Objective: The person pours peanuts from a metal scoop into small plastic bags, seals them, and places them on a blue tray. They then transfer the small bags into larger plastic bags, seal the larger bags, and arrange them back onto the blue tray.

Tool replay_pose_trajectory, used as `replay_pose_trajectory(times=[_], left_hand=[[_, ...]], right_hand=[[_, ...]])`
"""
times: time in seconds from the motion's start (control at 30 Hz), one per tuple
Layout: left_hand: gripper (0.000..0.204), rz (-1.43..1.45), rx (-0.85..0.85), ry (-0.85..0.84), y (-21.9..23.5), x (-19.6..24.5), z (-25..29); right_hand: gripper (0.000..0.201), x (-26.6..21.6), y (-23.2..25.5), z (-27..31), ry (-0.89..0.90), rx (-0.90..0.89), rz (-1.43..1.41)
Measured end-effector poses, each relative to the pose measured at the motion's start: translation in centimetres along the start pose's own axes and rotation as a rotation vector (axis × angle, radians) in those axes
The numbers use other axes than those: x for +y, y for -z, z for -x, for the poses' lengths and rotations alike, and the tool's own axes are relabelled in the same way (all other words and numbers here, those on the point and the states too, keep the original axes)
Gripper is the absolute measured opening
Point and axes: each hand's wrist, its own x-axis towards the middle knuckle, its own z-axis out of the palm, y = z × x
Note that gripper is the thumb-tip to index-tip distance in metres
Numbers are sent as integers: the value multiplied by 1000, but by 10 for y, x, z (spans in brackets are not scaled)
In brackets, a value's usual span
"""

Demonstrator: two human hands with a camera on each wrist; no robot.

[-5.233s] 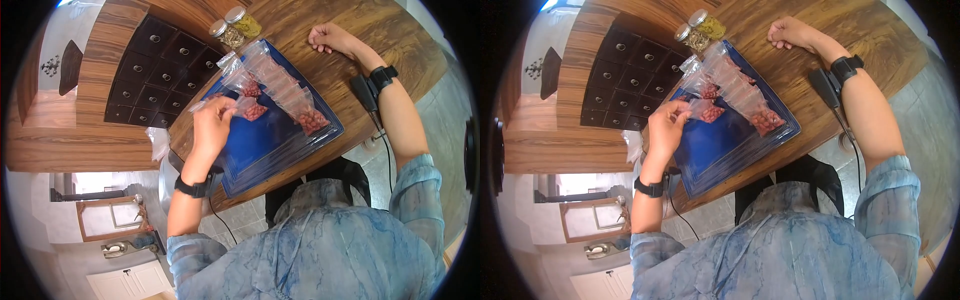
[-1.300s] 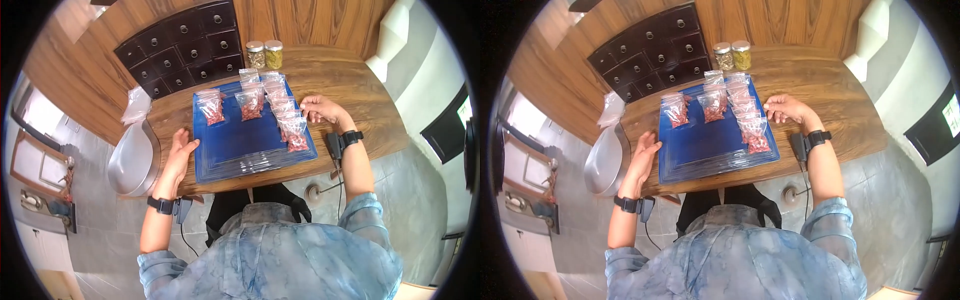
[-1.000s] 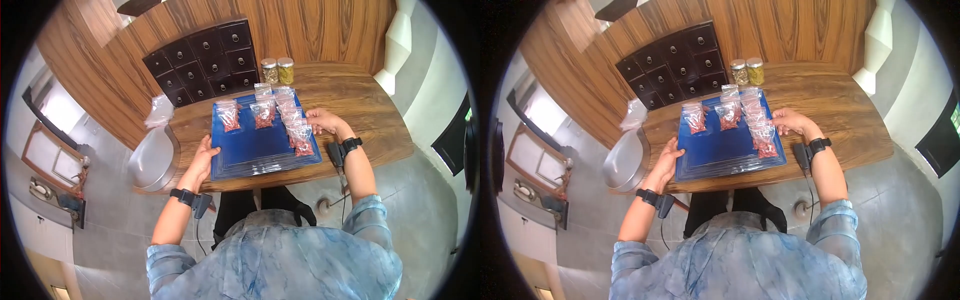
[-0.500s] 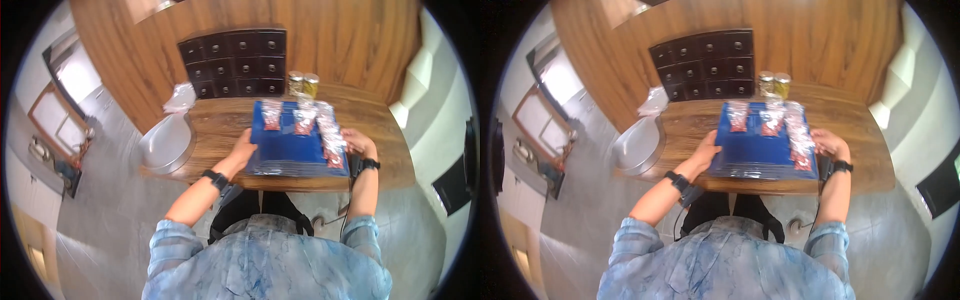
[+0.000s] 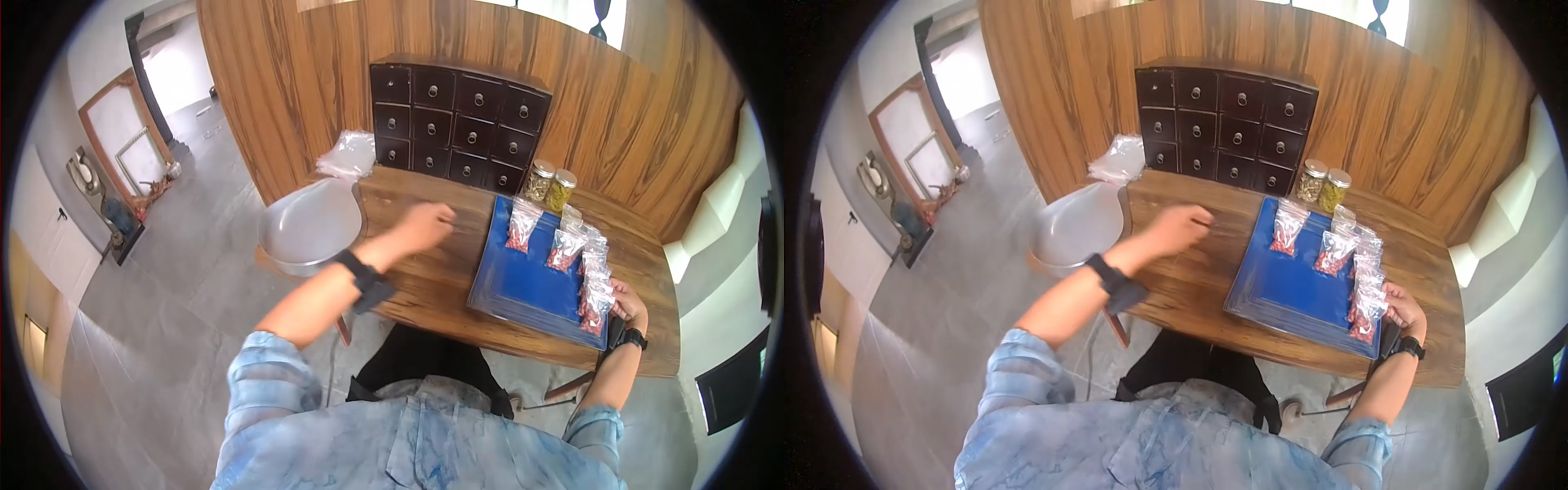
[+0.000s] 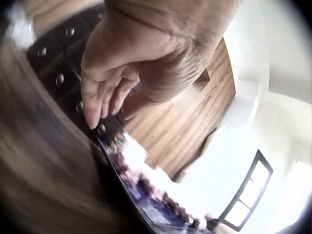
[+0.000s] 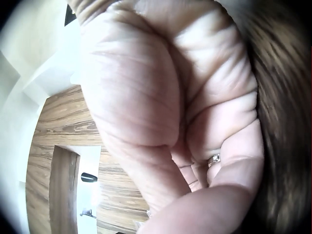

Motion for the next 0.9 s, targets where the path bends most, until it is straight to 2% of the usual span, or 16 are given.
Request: replay_pose_trajectory(times=[0.03,0.07,0.1,0.13,0.17,0.2,0.3,0.37,0.43,0.5,0.6,0.7,0.73,0.83,0.9], left_hand=[[17,46,-13,43,32,-10,-4],[9,308,-53,174,62,-33,-10],[7,307,47,259,87,-48,-15],[7,10,144,181,111,-67,-20],[10,-331,187,230,134,-92,-28],[16,-599,217,151,151,-131,-36],[20,-715,233,150,166,-173,-43],[23,-855,222,70,162,-192,-50],[23,-964,204,39,157,-206,-59],[21,-1042,185,57,152,-209,-68],[18,-1088,165,211,155,-204,-82],[14,-1129,231,125,171,-186,-84],[11,-1035,284,99,175,-181,-84],[10,-779,307,32,174,-98,-58],[11,-592,276,-59,160,-59,-44]], right_hand=[[23,1,-3,-3,18,7,1],[23,-2,-11,1,24,19,3],[22,-5,-15,4,27,31,8],[22,-6,-15,5,29,-19,-7],[22,-3,-17,8,27,5,-10],[22,-2,-17,8,39,26,-9],[22,-10,-33,13,29,112,-15],[17,-19,-51,15,10,178,-7],[19,-10,-41,12,25,189,-8],[18,-6,-36,12,34,211,-14],[27,-7,-39,13,29,183,-4],[34,-13,-43,15,13,180,-13],[37,-11,-41,14,9,173,-20],[40,-14,-46,12,6,196,-12],[33,-13,-49,14,3,258,-5]])
